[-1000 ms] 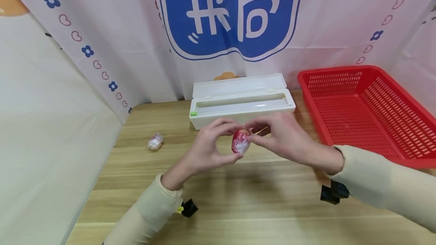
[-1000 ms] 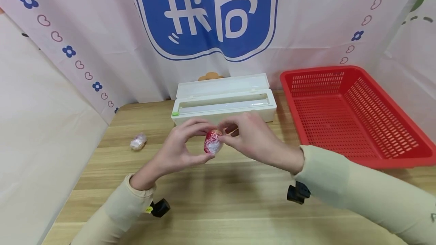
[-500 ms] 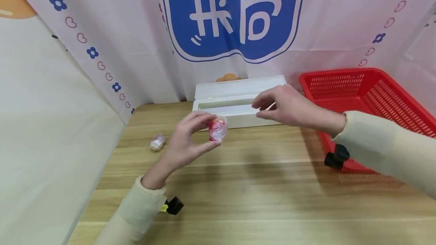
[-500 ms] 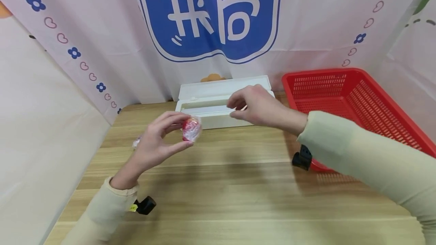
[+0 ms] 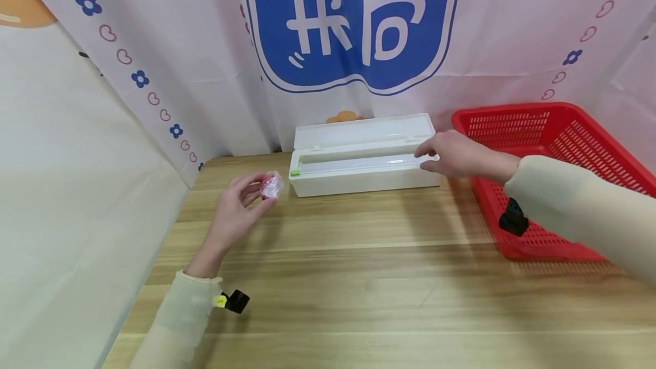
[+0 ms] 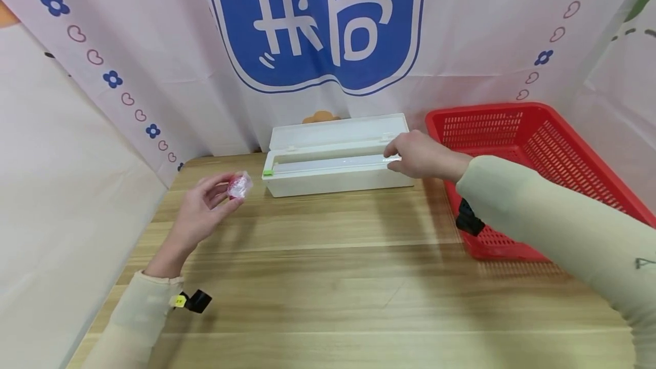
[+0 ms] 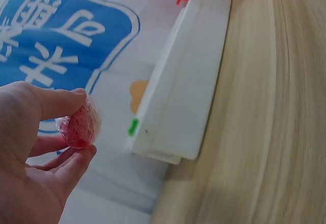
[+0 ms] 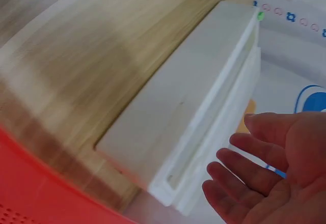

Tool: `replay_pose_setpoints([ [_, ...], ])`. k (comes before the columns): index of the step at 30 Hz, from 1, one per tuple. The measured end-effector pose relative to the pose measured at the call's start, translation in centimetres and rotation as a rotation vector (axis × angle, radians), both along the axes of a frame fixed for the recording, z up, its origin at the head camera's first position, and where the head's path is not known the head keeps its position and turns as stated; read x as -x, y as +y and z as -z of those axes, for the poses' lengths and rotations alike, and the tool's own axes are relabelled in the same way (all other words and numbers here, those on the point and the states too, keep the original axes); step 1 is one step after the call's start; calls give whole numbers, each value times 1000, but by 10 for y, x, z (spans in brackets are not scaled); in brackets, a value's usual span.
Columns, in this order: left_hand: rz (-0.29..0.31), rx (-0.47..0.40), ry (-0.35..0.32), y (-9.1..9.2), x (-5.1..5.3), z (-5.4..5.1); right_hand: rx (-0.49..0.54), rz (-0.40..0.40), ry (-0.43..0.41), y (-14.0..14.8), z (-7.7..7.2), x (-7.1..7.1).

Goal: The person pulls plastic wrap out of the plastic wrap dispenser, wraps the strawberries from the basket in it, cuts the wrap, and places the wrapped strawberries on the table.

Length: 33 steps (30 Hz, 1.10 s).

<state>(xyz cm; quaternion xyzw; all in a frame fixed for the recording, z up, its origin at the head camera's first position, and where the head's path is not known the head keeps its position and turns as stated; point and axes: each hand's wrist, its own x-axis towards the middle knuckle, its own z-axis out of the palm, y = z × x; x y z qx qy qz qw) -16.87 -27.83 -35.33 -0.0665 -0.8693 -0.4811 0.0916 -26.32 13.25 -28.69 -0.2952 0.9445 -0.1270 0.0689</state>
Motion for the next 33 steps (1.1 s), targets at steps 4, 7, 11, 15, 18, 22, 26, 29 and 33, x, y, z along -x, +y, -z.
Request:
replay_pose_setpoints([
  [4, -35, 42, -86, -9, 5, 8, -40, 5, -11, 5, 15, 5],
  [7, -42, 87, -111, -15, 10, 18, -51, -5, -40, 8, 20, 5],
  [11, -48, 145, -140, -20, 14, 29, -56, -27, -70, 8, 23, 3],
  [15, -58, 182, -170, -22, 17, 37, -59, -47, -58, 7, 24, 2],
  [18, -57, 206, -183, -23, 19, 40, -67, -49, -47, 7, 25, 2],
  [22, -44, 224, -203, -23, 19, 44, -82, -47, -45, 7, 25, 2],
  [26, -42, 240, -221, -25, 19, 46, -88, -27, -57, 6, 25, 2],
  [29, -43, 264, -242, -26, 19, 47, -94, -7, -71, 5, 25, 1],
  [33, -41, 275, -283, -27, 20, 50, -105, 1, -77, 5, 25, 1],
])
